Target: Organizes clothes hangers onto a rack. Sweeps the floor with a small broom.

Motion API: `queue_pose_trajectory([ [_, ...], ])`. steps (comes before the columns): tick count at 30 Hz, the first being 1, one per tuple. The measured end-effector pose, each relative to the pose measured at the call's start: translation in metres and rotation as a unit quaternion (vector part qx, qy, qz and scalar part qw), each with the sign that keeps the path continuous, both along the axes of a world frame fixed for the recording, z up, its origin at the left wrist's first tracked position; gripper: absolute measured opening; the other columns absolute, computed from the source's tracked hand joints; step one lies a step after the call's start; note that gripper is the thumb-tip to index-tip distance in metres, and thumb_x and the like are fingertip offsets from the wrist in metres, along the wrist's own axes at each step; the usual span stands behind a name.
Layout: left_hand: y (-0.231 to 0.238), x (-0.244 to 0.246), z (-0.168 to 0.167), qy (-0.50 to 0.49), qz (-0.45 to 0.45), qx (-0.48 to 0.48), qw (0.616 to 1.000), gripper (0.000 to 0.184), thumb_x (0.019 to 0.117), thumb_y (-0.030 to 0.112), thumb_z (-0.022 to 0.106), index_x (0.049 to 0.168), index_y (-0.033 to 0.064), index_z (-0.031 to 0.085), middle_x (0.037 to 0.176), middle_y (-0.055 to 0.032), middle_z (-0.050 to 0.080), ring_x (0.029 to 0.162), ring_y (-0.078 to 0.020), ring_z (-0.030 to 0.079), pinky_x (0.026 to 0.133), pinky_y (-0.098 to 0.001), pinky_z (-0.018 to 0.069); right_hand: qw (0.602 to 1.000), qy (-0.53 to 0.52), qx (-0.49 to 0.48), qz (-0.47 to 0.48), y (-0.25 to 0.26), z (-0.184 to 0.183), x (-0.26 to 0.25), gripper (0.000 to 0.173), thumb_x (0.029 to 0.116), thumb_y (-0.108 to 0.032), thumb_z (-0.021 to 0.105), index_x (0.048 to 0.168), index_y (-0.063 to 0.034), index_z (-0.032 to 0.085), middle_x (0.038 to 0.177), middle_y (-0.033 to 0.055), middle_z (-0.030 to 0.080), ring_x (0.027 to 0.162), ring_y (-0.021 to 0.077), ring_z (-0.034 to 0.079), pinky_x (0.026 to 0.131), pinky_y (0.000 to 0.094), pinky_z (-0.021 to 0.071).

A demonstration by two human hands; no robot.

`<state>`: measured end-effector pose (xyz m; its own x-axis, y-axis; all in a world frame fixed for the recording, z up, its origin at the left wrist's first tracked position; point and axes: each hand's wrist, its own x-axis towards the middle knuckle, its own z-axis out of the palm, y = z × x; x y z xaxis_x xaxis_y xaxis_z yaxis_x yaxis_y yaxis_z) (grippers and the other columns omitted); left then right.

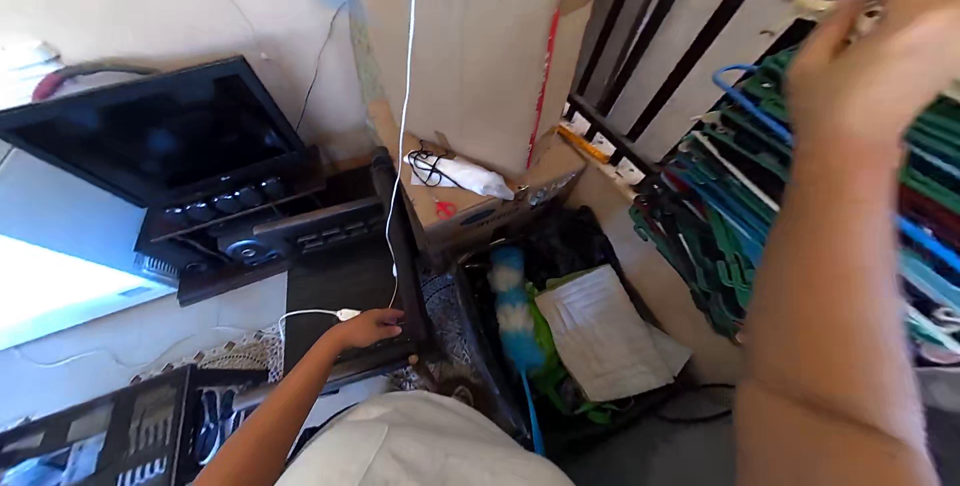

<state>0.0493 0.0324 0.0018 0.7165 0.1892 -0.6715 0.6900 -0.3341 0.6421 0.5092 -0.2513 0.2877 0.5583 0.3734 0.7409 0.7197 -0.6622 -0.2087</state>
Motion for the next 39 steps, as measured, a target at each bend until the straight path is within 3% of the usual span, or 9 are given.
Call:
queue_pose_trajectory([
  [4,-0.005,-0.034,-0.009,0.007,0.094,-0.020,0.995,0.052,0.1079,0.022,0.053,0.153,-0.0022,0.040,0.151,-0.0259,0.048,0.138,-0.0338,0.050,0.115,-0.0462,0.0384,0.974,0.143,-0.088,0.151,0.077,-0.090,-0.014,0.038,0.1043,-0.015,0.051,0.131,0.0100,0.060,0.139,0.0381,0.052,0.135,0.0564,0.046,0.111,0.0712,0.0339],
  [7,-0.004,-0.064,-0.019,0.016,0.146,-0.036,0.989,0.051,0.1092,0.022,0.050,0.153,-0.0015,0.039,0.150,-0.0262,0.048,0.135,-0.0338,0.052,0.113,-0.0454,0.0410,0.852,0.388,-0.246,0.250,0.141,-0.180,-0.041,0.043,0.1065,-0.016,0.055,0.141,0.0081,0.053,0.140,0.0347,0.055,0.134,0.0502,0.051,0.112,0.0658,0.0371],
  [12,0.008,-0.127,-0.057,0.033,0.303,-0.076,0.949,0.049,0.1100,0.024,0.049,0.153,0.0019,0.040,0.149,-0.0255,0.049,0.129,-0.0339,0.056,0.107,-0.0457,0.0457,0.713,0.517,-0.335,0.333,0.196,-0.287,-0.157,0.045,0.1076,-0.021,0.054,0.144,0.0042,0.053,0.145,0.0272,0.055,0.137,0.0403,0.052,0.117,0.0565,0.0361],
  [19,0.031,-0.216,-0.118,0.051,0.393,-0.080,0.914,0.048,0.1099,0.023,0.049,0.151,-0.0002,0.042,0.148,-0.0268,0.050,0.129,-0.0367,0.056,0.106,-0.0487,0.0452,0.805,0.453,-0.194,0.332,0.215,-0.327,-0.311,0.034,0.1041,-0.011,0.057,0.134,0.0030,0.064,0.145,0.0257,0.056,0.145,0.0404,0.043,0.122,0.0527,0.0306],
  [22,0.041,-0.264,-0.130,0.056,0.384,-0.092,0.917,0.047,0.1101,0.023,0.049,0.151,0.0004,0.042,0.148,-0.0262,0.050,0.129,-0.0372,0.055,0.105,-0.0498,0.0458,0.898,0.381,-0.023,0.218,0.205,-0.359,-0.337,0.031,0.1013,-0.007,0.058,0.127,0.0066,0.067,0.141,0.0306,0.058,0.141,0.0478,0.046,0.119,0.0585,0.0334],
  [25,0.054,-0.318,-0.141,0.088,0.371,-0.088,0.920,0.047,0.1101,0.022,0.048,0.151,-0.0008,0.042,0.149,-0.0281,0.049,0.130,-0.0398,0.054,0.105,-0.0525,0.0453,0.925,0.363,0.080,0.078,0.179,-0.385,-0.361,0.034,0.1011,-0.006,0.054,0.131,0.0069,0.063,0.144,0.0313,0.054,0.140,0.0485,0.046,0.116,0.0607,0.0359],
  [31,0.090,-0.412,-0.163,0.177,0.367,-0.061,0.911,0.046,0.1107,0.020,0.047,0.151,-0.0015,0.041,0.152,-0.0280,0.045,0.134,-0.0399,0.051,0.109,-0.0518,0.0428,0.852,0.473,0.163,-0.154,0.134,-0.439,-0.430,0.039,0.1082,-0.013,0.044,0.138,0.0092,0.053,0.139,0.0331,0.054,0.134,0.0462,0.051,0.114,0.0548,0.0390],
  [36,0.114,-0.455,-0.184,0.176,0.364,-0.040,0.914,0.044,0.1105,0.019,0.047,0.149,-0.0031,0.043,0.148,-0.0301,0.048,0.132,-0.0408,0.054,0.107,-0.0510,0.0450,0.715,0.692,-0.056,-0.086,0.168,-0.494,-0.467,0.048,0.1051,-0.021,0.054,0.145,0.0045,0.049,0.146,0.0300,0.051,0.136,0.0421,0.052,0.113,0.0559,0.0418],
  [39,0.122,-0.475,-0.197,0.180,0.332,-0.033,0.925,0.044,0.1102,0.016,0.047,0.148,-0.0062,0.042,0.146,-0.0323,0.049,0.129,-0.0417,0.054,0.107,-0.0514,0.0446,0.709,0.684,-0.106,-0.134,0.187,-0.522,-0.477,0.062,0.1057,-0.034,0.056,0.152,0.0022,0.037,0.147,0.0272,0.051,0.135,0.0391,0.054,0.111,0.0525,0.0445],
])
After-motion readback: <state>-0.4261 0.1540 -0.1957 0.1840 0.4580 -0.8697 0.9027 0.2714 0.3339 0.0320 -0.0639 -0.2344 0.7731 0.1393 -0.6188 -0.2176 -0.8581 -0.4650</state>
